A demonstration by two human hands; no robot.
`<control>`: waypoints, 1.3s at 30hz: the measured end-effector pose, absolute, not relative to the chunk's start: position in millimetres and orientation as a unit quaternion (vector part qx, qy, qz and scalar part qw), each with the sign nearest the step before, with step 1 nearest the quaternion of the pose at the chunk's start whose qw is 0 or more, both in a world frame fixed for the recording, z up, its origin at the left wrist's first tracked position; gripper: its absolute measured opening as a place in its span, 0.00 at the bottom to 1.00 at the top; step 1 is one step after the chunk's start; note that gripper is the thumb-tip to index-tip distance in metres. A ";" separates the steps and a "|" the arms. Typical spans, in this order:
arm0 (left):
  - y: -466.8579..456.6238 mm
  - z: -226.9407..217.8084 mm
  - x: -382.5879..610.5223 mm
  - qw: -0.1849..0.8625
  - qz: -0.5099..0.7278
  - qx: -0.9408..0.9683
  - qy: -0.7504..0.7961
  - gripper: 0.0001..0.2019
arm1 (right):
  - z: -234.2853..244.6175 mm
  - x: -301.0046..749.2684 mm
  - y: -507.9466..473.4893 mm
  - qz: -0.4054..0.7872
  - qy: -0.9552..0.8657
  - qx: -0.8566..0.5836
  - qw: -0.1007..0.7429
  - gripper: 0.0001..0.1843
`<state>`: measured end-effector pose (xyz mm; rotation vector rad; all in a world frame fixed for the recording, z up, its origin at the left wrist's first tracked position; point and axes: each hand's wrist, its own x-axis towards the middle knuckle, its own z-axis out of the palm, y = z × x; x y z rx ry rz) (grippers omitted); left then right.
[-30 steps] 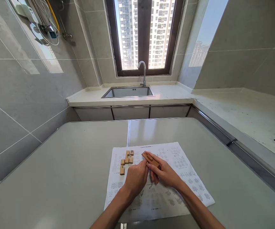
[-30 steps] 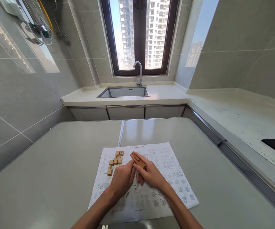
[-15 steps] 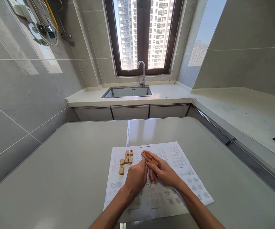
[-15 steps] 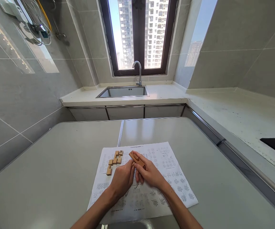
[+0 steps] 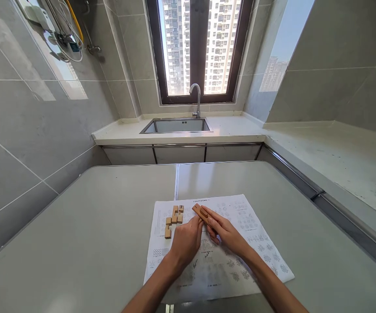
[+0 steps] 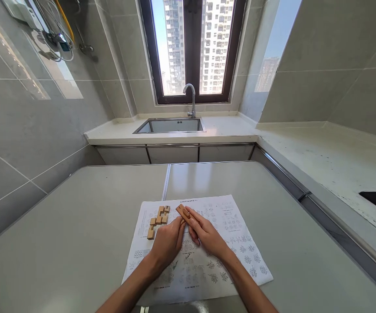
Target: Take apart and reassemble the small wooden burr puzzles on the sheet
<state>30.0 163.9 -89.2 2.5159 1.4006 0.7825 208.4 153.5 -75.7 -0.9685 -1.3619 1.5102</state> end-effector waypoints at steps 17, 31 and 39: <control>163.8 -95.2 33.5 0.049 0.272 0.832 0.481 0.14 | -79.9 200.8 152.9 0.618 -0.509 -0.390 0.455 0.47; 165.3 -90.8 33.3 0.064 0.242 0.838 0.485 0.11 | -88.2 201.9 154.6 0.565 -0.540 -0.425 0.456 0.43; 163.9 -91.9 33.6 0.127 0.283 0.807 0.503 0.14 | -86.9 204.9 155.3 0.608 -0.502 -0.409 0.459 0.46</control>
